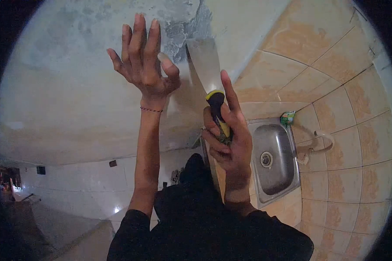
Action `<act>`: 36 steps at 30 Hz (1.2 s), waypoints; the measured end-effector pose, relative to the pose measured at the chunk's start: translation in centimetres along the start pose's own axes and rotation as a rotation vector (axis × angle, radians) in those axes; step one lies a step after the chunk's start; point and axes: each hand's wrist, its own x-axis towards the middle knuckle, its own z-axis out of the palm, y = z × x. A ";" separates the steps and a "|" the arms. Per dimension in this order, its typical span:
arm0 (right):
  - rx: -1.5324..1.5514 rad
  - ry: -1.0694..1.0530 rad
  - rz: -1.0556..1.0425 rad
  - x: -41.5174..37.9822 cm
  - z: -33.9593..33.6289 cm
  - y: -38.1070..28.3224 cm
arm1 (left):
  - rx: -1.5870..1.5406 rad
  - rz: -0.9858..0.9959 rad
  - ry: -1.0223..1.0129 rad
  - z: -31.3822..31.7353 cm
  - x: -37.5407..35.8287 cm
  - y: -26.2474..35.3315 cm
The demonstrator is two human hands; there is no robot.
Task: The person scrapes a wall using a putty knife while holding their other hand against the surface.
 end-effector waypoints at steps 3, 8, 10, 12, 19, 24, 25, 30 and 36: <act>-0.053 -0.006 0.007 0.1 -0.5 -0.2 | -0.005 0.013 0.027 0.2 0.1 0.0; -0.044 -0.023 -0.008 0.5 -0.9 -0.1 | 0.006 0.031 0.040 0.4 0.1 -0.1; -0.076 0.013 0.006 0.5 -0.3 -0.5 | 0.007 0.025 0.038 0.4 0.2 0.1; -0.080 0.033 0.016 0.2 -0.2 -0.6 | 0.013 0.019 0.030 0.2 0.3 0.2; -0.029 0.061 0.039 0.0 0.0 -0.2 | 0.020 0.016 0.016 0.2 0.1 -0.1; -0.045 0.066 0.022 0.1 0.4 -0.3 | -0.013 0.022 0.018 0.1 0.3 0.0; -0.047 0.074 0.017 0.1 0.7 -0.2 | -0.023 0.027 0.022 0.2 0.3 0.0; -0.040 0.108 0.059 -0.1 0.9 -0.5 | -0.010 0.021 0.023 0.1 0.3 0.0; 0.015 0.067 0.064 -0.3 0.8 -0.9 | -0.027 0.040 0.035 0.2 0.3 -0.1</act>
